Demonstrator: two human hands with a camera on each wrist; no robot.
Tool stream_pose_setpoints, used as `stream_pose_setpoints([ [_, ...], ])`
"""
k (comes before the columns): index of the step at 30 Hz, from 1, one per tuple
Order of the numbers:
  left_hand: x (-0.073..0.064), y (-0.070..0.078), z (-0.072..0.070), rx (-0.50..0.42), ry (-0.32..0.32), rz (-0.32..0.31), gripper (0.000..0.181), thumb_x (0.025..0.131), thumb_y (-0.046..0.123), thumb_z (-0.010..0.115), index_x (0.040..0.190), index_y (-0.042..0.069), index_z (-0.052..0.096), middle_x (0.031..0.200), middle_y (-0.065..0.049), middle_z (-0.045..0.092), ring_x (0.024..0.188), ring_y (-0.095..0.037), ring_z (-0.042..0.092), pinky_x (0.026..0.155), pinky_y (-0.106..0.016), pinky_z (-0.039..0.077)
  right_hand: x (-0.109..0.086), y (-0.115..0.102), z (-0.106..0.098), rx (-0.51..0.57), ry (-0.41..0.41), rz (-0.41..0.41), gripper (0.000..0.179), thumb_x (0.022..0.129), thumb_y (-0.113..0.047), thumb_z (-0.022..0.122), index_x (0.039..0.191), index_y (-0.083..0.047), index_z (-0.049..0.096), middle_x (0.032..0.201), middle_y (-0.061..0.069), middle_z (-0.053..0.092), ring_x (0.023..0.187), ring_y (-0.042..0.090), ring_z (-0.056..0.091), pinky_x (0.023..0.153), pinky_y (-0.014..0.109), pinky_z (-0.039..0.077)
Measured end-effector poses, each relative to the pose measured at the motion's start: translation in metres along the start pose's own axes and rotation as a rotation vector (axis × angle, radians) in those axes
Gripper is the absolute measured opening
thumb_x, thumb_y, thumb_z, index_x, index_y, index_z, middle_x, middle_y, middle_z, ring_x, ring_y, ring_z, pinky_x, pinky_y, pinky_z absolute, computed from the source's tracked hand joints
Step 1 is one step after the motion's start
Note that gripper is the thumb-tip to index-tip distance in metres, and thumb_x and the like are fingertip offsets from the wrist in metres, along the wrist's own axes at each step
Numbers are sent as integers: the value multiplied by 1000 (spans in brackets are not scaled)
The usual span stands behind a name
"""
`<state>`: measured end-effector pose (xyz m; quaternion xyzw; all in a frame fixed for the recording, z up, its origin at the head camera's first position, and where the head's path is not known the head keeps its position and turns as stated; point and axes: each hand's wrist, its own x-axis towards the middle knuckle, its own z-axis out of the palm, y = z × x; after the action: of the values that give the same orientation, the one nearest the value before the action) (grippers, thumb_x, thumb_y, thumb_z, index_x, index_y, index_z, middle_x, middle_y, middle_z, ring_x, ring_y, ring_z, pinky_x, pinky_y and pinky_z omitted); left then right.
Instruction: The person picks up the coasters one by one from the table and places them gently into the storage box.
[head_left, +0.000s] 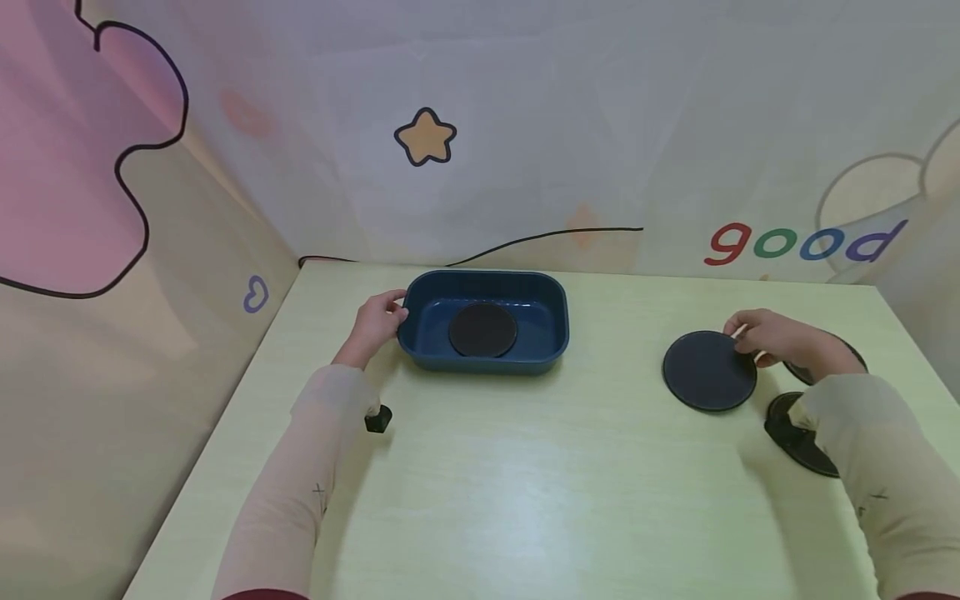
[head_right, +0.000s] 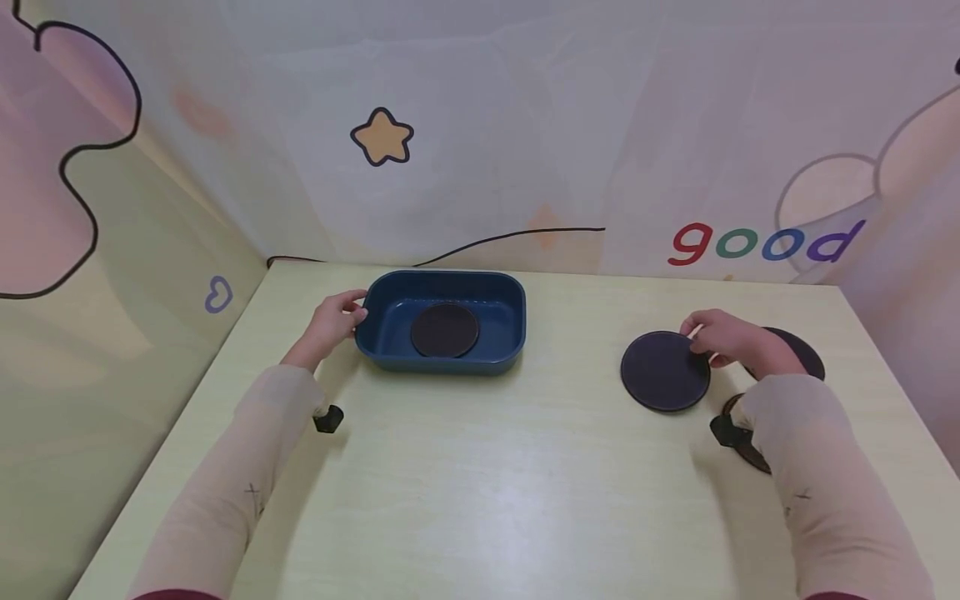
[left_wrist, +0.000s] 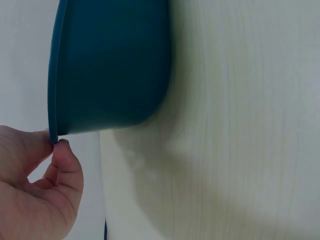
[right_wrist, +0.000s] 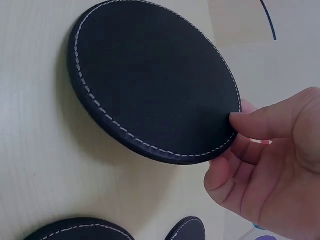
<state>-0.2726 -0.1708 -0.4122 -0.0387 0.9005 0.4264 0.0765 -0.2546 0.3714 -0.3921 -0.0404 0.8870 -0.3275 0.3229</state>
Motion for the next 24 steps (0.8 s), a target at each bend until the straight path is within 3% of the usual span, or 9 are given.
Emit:
stream_pose_setpoints([
  [7, 1, -1, 0, -5, 1, -1, 41, 91, 8, 45, 132, 7, 41, 103, -16, 52, 78, -18, 52, 68, -26, 52, -7, -9, -4, 67, 4, -30, 29, 88, -5, 39, 115, 3, 31, 105, 17, 41, 86, 22, 47, 72, 33, 46],
  [24, 1, -1, -1, -14, -4, -7, 40, 91, 8, 45, 131, 8, 42, 103, -16, 51, 76, -18, 52, 67, -25, 51, -1, -58, 3, 268, 82, -169, 18, 89, -2, 40, 106, 1, 33, 86, 3, 40, 71, 12, 48, 68, 32, 46],
])
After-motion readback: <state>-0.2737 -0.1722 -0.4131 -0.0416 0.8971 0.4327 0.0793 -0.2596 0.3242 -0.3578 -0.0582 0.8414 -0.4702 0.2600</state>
